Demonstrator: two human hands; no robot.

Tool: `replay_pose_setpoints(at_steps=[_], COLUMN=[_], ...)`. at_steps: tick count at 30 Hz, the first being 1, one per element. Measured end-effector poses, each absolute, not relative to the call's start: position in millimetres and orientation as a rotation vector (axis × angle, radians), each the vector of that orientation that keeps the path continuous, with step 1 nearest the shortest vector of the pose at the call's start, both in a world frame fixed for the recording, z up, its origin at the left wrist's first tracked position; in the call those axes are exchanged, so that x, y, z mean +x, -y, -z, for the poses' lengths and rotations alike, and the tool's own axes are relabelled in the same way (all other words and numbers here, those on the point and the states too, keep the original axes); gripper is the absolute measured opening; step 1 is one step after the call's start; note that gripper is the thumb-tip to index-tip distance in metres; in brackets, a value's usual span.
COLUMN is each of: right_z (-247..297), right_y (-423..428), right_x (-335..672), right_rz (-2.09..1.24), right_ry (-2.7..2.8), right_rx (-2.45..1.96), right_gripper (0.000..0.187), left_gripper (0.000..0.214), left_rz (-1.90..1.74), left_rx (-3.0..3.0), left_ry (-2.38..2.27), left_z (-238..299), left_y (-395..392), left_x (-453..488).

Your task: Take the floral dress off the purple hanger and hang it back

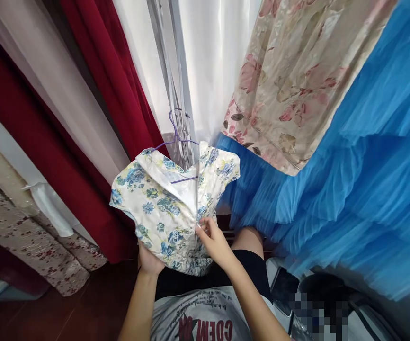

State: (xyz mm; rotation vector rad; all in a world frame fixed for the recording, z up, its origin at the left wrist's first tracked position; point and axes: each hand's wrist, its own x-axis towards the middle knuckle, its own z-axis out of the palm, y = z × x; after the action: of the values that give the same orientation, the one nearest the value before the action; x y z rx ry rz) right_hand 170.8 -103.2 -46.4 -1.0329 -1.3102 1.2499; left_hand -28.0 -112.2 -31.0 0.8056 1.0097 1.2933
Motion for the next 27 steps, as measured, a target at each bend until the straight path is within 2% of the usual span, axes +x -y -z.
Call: replay_pose_setpoints(at_steps=[2,6,9,13,21,27], right_z=[44.3,33.1,28.7,29.2,32.9,42.3], right_y=[94.6,99.7,105.3,102.3,93.3,87.1], right_x=[161.6,152.2,151.6,154.8,157.7,150.0], right_rz=[-1.166,-1.145,-1.128,-1.140,-1.336,-1.303], right_ry=[1.396,1.431,1.406,1.321,1.222,1.168], right_rx=[-1.062,-1.062,-1.054,-0.999,-1.072,-1.026], right_gripper=[0.028,0.018,0.025,0.033,0.044,0.037], left_gripper=[0.093,0.081,0.066,0.055,0.062,0.062], left_rz=[-1.389,-1.404,-1.400,-1.394,-1.464,-1.481], left_rx=[0.746,0.767,0.792,0.838,0.786,0.751], left_ry=[-0.948,-0.975,-0.992,-1.041,-1.121,-1.112], left_z=[37.9,45.4,55.7,73.7,76.4,72.9], left_y=[116.5,117.3,116.7,113.9,112.2,115.8], left_x=[-30.2,-25.0,-20.1,-21.6,-22.8,-19.6])
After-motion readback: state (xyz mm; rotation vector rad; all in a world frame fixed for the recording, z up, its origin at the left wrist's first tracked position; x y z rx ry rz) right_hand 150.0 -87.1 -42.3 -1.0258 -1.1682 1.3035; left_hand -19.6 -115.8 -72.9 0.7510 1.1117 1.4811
